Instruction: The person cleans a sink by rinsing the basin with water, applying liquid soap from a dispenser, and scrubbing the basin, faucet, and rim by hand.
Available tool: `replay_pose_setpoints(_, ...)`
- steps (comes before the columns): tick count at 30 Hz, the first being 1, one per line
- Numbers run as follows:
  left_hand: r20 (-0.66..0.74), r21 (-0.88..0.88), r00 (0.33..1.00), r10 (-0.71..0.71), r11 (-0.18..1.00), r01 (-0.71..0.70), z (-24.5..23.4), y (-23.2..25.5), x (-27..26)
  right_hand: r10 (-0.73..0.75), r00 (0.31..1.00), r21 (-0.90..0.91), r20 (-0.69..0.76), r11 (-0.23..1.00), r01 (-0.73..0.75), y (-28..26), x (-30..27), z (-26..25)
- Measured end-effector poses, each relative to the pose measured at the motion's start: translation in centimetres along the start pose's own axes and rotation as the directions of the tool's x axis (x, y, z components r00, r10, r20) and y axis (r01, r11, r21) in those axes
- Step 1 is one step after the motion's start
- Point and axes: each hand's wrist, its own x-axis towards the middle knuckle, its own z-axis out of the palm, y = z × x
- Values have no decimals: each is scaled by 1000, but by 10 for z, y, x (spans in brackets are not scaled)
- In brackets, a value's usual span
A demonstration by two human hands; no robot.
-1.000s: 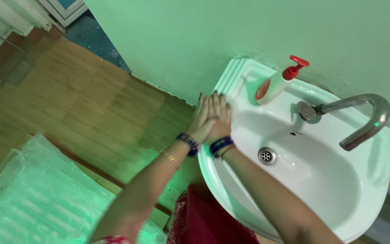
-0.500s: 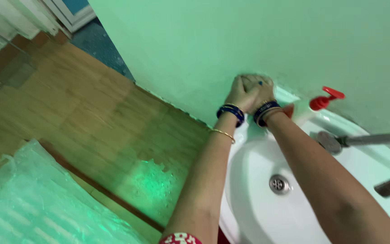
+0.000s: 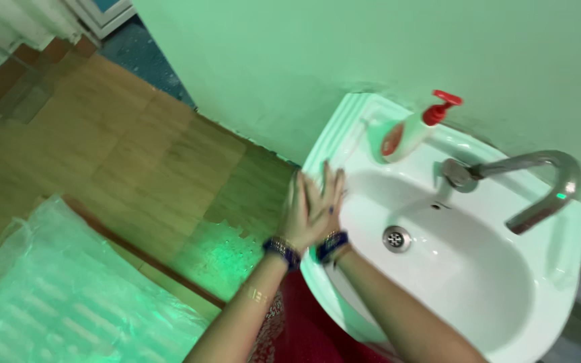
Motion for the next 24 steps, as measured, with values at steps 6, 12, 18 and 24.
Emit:
replay_pose_setpoints(6, 350, 602, 866, -358, 794, 84, 5, 87, -116, -176, 798, 385, 577, 920, -76, 3, -120, -83)
replay_pose_setpoints(12, 806, 536, 438, -398, 805, -255, 94, 168, -152, 104, 327, -38, 939, 978, -204, 79, -183, -210)
replay_pose_setpoints(18, 878, 120, 468, -101, 993, -10, 257, 174, -145, 439, -61, -375, 896, 825, 423, 164, -154, -303)
replay_pose_setpoints(24, 838, 396, 437, -328, 916, -70, 228, 119, -110, 322, 108, -337, 941, 848, 408, 207, -144, -205)
